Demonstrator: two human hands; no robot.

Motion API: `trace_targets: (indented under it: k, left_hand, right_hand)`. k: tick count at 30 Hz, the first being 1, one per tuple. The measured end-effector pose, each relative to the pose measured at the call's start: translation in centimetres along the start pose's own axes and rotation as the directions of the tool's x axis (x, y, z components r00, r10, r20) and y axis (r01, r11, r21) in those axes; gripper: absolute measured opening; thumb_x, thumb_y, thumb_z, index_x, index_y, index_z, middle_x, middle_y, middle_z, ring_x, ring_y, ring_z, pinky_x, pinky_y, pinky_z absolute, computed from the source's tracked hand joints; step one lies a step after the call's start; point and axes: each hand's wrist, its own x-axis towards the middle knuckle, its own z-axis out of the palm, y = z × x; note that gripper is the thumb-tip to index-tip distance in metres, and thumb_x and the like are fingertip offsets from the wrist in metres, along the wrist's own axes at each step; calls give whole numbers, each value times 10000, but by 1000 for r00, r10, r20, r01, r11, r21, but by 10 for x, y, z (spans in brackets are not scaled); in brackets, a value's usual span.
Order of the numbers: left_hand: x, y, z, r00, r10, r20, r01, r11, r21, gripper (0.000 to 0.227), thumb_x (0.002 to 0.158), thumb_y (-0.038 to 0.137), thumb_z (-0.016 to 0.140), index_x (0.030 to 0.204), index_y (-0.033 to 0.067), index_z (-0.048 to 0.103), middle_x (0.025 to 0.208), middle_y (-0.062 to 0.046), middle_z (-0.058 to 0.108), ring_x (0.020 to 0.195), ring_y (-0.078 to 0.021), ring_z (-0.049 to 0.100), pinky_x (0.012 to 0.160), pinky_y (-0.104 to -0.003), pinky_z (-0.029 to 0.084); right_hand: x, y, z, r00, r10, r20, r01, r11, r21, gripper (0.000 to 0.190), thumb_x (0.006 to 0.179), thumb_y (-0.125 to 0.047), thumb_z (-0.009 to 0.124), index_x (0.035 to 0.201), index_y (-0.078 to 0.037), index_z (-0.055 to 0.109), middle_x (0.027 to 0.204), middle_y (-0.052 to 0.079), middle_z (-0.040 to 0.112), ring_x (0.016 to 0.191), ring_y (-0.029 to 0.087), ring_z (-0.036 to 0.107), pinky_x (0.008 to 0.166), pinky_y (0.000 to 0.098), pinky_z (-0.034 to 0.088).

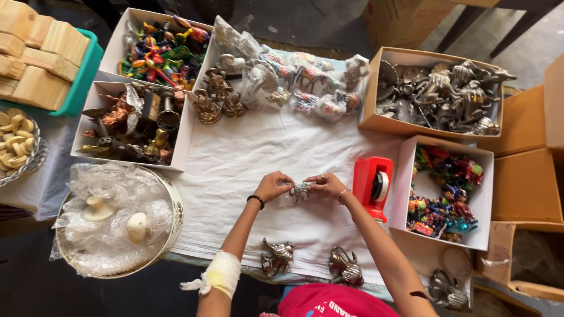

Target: The person wraps small, colorful decorative figurines in clear plastic wrap using a red tape dispenser. They pick up the items from a table covered with a white cloth, wrap them individually, and place the finished packages into a cardboard box.

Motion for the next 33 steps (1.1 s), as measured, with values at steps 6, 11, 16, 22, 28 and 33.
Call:
trace_targets:
  k: [6, 11, 16, 22, 28, 33]
  left_hand:
    - [-2, 10, 2, 987, -136, 84, 144, 984, -101, 364, 917, 410, 767, 906, 53, 837, 979, -76, 743, 922, -174, 691, 848, -312, 536]
    - [3, 9, 12, 967, -196, 165, 209, 976, -63, 433, 822, 364, 806, 1156, 99, 727, 1099, -70, 767, 1000, -131, 722, 843, -281, 573]
    - [-5, 0, 26, 961, -196, 196, 213, 975, -68, 527, 791, 299, 865, 1247, 70, 733, 1109, -74, 799, 983, -115, 747, 861, -269, 566]
    - [-18, 31, 36, 974, -196, 111, 191, 980, 52, 471, 772, 261, 874, 1200, 97, 764, 1045, -68, 803, 931, -116, 754, 830, -281, 574]
    - [-30, 45, 52, 986, -164, -12, 165, 983, 79, 471, 730, 257, 885, 1168, 124, 779, 1055, -81, 801, 935, -162, 772, 841, -314, 590]
    - [-30, 44, 67, 992, -93, -86, 108, 974, 200, 477, 720, 265, 897, 1160, 125, 774, 1053, -117, 777, 943, -216, 760, 848, -338, 585]
  right_hand:
    - [-12, 6, -1, 979, -191, 71, 197, 976, -98, 292, 867, -12, 740, 1153, -38, 793, 1047, 78, 782, 908, 105, 701, 831, 254, 552]
    - [-9, 25, -2, 965, -255, 61, 257, 966, -39, 299, 831, 44, 729, 1104, -50, 807, 1117, 74, 772, 946, 121, 707, 860, 267, 574]
    - [-20, 18, 12, 921, -383, -72, 378, 923, -73, 289, 805, 20, 756, 1082, -52, 801, 1121, 52, 761, 961, 121, 727, 863, 280, 601]
    - [-163, -34, 33, 579, -465, -670, 221, 880, -420, 278, 932, -125, 723, 1204, -107, 778, 892, 79, 727, 738, 111, 657, 661, 280, 544]
    - [-216, -6, -11, 612, 351, -709, -80, 919, 387, 311, 953, -437, 645, 1123, -191, 730, 524, 66, 590, 366, 94, 470, 365, 235, 318]
    - [-215, 31, -29, 651, 278, -706, -3, 932, 364, 298, 899, -365, 773, 963, -74, 765, 529, -30, 507, 389, 46, 369, 371, 229, 243]
